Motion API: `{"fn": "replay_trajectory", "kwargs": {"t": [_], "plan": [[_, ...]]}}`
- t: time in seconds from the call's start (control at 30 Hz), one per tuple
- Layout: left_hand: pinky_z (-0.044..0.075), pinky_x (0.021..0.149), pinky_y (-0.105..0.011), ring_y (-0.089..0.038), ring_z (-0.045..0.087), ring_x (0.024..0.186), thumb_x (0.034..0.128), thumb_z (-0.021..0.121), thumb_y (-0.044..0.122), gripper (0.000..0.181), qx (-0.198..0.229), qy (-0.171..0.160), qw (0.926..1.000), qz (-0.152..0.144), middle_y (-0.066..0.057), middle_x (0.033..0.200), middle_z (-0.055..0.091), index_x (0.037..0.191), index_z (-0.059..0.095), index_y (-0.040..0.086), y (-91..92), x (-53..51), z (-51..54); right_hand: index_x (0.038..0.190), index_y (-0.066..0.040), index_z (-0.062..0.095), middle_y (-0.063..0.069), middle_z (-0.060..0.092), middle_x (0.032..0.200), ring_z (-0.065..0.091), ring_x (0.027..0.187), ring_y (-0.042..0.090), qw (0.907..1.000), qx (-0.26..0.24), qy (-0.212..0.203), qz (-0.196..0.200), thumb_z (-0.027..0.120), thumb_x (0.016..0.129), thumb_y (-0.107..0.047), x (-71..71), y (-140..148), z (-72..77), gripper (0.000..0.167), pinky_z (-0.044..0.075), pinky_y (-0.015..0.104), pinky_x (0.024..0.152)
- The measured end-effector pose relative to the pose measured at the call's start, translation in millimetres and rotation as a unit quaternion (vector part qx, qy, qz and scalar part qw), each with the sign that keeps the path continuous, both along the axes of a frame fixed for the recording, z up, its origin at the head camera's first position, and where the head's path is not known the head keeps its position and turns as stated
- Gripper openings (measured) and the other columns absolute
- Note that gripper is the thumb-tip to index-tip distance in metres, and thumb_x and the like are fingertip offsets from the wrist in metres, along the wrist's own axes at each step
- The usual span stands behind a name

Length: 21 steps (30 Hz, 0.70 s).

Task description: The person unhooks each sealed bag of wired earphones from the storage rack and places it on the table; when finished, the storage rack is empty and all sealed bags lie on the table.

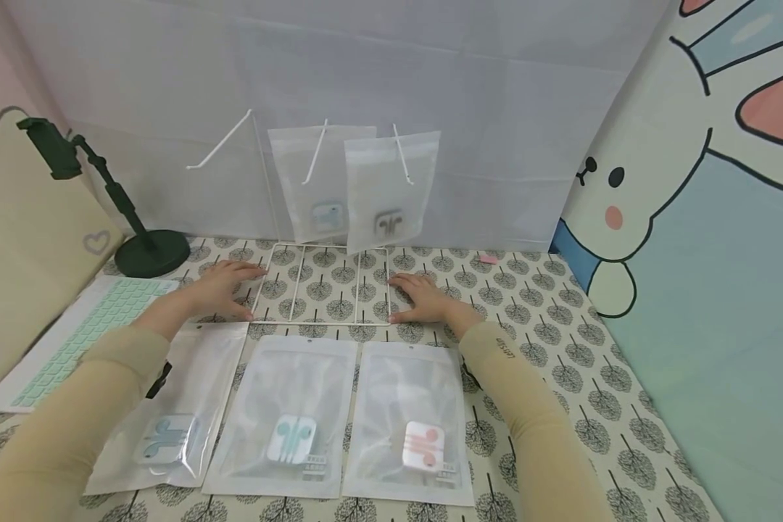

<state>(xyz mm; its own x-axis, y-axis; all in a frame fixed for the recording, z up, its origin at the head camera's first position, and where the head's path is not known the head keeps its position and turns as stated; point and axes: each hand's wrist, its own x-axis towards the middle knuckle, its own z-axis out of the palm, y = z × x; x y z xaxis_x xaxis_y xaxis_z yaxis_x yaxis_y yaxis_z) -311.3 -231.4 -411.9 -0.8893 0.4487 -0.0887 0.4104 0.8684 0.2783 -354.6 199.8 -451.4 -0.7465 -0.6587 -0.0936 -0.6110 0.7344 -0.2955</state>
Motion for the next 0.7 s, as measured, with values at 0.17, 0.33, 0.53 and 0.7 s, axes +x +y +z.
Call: {"fn": "replay_trajectory", "kwargs": {"t": [0.17,0.33,0.53,0.7], "plan": [[0.007,0.109,-0.067,-0.049,0.015,0.137,0.0696,0.08,0.042,0.098,0.006,-0.03,0.9995,0.008,-0.024,0.151,0.025,0.148,0.031,0.01,-1.9,-4.9,-1.9,0.15,-0.015,0.024,0.01,0.017,0.157,0.014,0.144,0.031,1.0,0.005,0.001,-0.003,0.064,0.082,-0.056,1.5,-0.5,0.6,0.089,0.006,0.055,0.116],[0.007,0.108,-0.068,-0.051,0.012,0.137,0.0645,0.08,0.05,0.105,0.01,-0.062,0.9979,0.018,-0.023,0.153,0.02,0.148,0.029,0.012,-4.9,-13.6,-7.3,0.149,-0.014,0.025,0.011,0.018,0.156,0.015,0.143,0.032,1.0,0.0,-0.002,-0.006,0.065,0.082,-0.055,3.0,-1.8,2.5,0.089,0.006,0.054,0.116],[0.012,0.104,-0.072,-0.051,0.011,0.137,0.0634,0.079,0.053,0.107,0.004,-0.068,0.9976,0.014,-0.021,0.153,0.019,0.149,0.029,0.013,-9.2,-19.5,-9.5,0.15,-0.014,0.024,0.011,0.018,0.157,0.016,0.143,0.032,1.0,0.0,-0.005,-0.005,0.064,0.081,-0.056,3.1,-3.1,2.2,0.09,0.007,0.054,0.116],[0.013,0.103,-0.073,-0.051,0.012,0.136,0.0702,0.076,0.053,0.098,-0.003,-0.059,0.9982,0.01,-0.022,0.152,0.02,0.148,0.031,0.013,-8.9,-21.7,-9.3,0.15,-0.016,0.024,0.009,0.017,0.157,0.015,0.143,0.031,0.9999,0.002,-0.007,-0.011,0.064,0.081,-0.058,3.0,-2.4,1.8,0.09,0.007,0.054,0.116]]}}
